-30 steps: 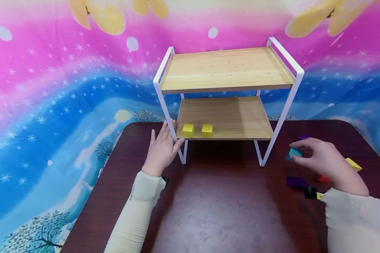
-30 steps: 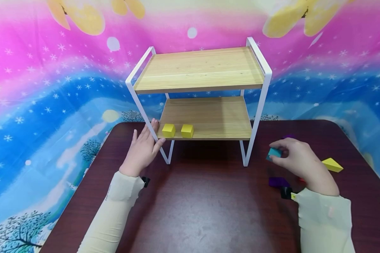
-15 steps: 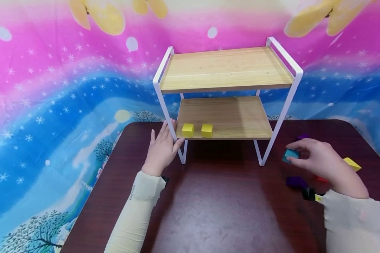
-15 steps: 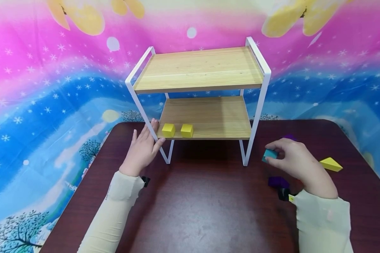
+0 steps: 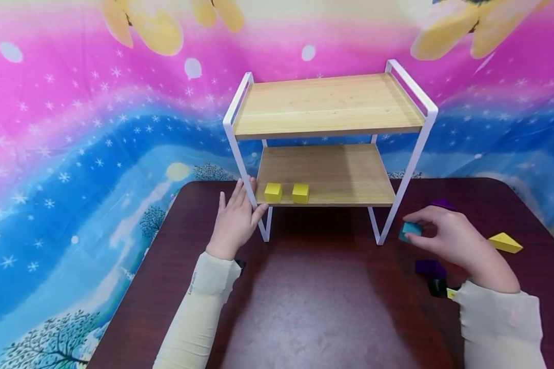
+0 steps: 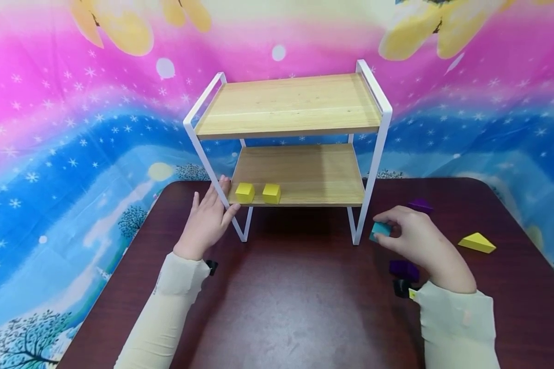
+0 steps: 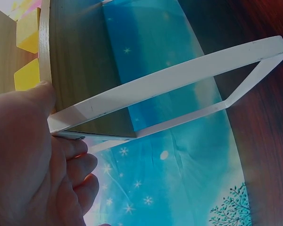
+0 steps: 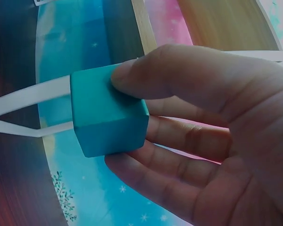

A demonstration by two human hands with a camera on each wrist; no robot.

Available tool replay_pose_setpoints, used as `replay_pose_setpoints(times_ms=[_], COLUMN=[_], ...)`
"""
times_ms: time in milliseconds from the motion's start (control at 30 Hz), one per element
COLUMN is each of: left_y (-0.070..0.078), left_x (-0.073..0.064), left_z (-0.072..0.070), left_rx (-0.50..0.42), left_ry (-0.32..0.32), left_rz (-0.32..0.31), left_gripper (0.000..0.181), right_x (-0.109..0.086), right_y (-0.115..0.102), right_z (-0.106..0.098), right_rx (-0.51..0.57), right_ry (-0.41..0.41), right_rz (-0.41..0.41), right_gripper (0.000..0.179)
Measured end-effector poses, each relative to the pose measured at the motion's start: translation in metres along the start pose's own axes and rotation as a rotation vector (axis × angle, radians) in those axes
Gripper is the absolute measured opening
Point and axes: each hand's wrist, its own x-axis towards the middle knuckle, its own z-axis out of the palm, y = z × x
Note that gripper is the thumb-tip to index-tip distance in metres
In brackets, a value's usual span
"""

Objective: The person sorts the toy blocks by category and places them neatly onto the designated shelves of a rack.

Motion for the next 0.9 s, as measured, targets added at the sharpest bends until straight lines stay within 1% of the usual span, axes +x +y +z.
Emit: replay_pose_setpoints(times_ms=[333, 533, 667, 800, 900], left_y=[0.0, 0.001, 0.0, 0.0, 0.0], left_x=[-0.003, -0.003, -0.003, -0.002, -0.002], left_z=[0.001, 0.0, 0.0, 0.001, 0.001], left_rx=[-0.018, -0.007, -0.012, -0.017, -0.017], left_ry=[0.019, 0.008, 0.006, 0.018, 0.031], left_rz=[0.012, 0.007, 0.003, 0.006, 0.014], left_gripper=[0.073, 0.072, 0.071, 0.073, 0.073], right_x=[0.002, 0.005, 0.008, 0.01, 0.012], right_y=[-0.01, -0.018, -0.022, -0.026, -0.029], right_z=[0.009, 0.011, 0.01, 0.008, 0.008], right_rx=[0.044, 0.055, 0.066, 0.082, 0.078], right_ry=[0.021, 0.04, 0.032, 0.018, 0.014], right_rz=[-0.071, -0.124, -0.121, -0.092, -0.092], right_gripper=[0.033, 0.03, 0.033, 0.035, 0.036])
